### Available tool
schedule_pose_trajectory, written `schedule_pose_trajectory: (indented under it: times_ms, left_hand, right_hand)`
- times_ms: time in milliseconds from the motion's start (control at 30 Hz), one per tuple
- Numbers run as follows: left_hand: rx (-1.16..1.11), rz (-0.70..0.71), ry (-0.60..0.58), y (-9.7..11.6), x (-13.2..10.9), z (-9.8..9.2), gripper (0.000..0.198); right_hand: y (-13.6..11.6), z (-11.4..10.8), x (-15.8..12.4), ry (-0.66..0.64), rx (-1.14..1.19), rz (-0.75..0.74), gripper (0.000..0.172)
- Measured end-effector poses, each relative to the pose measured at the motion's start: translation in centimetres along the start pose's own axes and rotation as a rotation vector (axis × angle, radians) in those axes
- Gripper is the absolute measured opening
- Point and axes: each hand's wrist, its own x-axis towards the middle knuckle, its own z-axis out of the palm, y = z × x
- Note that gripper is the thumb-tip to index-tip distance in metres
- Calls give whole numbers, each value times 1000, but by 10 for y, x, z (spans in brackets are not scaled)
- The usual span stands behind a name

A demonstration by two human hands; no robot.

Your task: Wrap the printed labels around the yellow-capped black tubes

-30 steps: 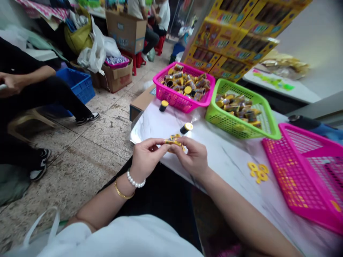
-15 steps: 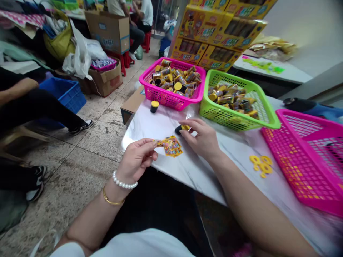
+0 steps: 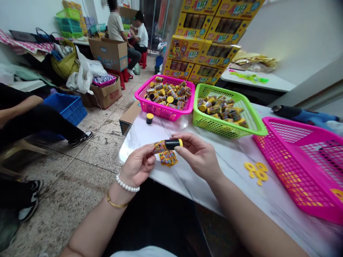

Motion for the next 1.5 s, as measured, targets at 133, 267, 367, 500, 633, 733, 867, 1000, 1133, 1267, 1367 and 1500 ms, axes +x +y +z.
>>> schedule_pose_trajectory:
  times_ms: [133, 267, 367, 500, 633, 733, 867, 1000, 1133, 1267, 1367, 1500]
  left_hand:
    - [-15, 47, 31, -5, 0, 2, 8]
    - [149, 141, 22, -14, -4, -5, 29]
    - [307, 350, 106, -14, -8, -14, 38]
    - [520, 457, -51, -6, -4, -18, 47]
    - [632, 366, -191, -5, 7, -10, 34]
    - [672, 455, -226, -8, 17, -1, 31]
    - [676, 462, -251, -11, 23, -1, 29]
    - [609, 395, -212, -8, 20, -13, 35]
    - [628, 340, -233, -4, 18, -17, 34]
    - [616, 356, -242, -5, 20, -13, 29]
    - [631, 381, -239, -6, 21, -12, 28]
    - [603, 384, -273, -5, 18, -16, 39]
  right_hand:
    - [0, 3, -5, -52, -65, -67, 24]
    - [1, 4, -7, -66, 8, 16, 24]
    - [1, 2, -8, -47, -12, -14, 27]
    - [-1, 1, -6, -105, -123, -164, 31]
    - [-2, 1, -2, -136, -291, -296, 30]
    - [0, 0, 0, -101, -336, -298, 29]
    - [3, -1, -1, -140, -380, -291, 33]
    - [1, -2, -3, -160, -399, -281, 32]
    - [0, -4, -3, -117, -419, -306, 20]
    - [6, 1, -4, -122, -378, -222, 20]
    - [13, 7, -7, -166, -173, -39, 26]
    - [16, 10, -8, -107, -92, -29, 28]
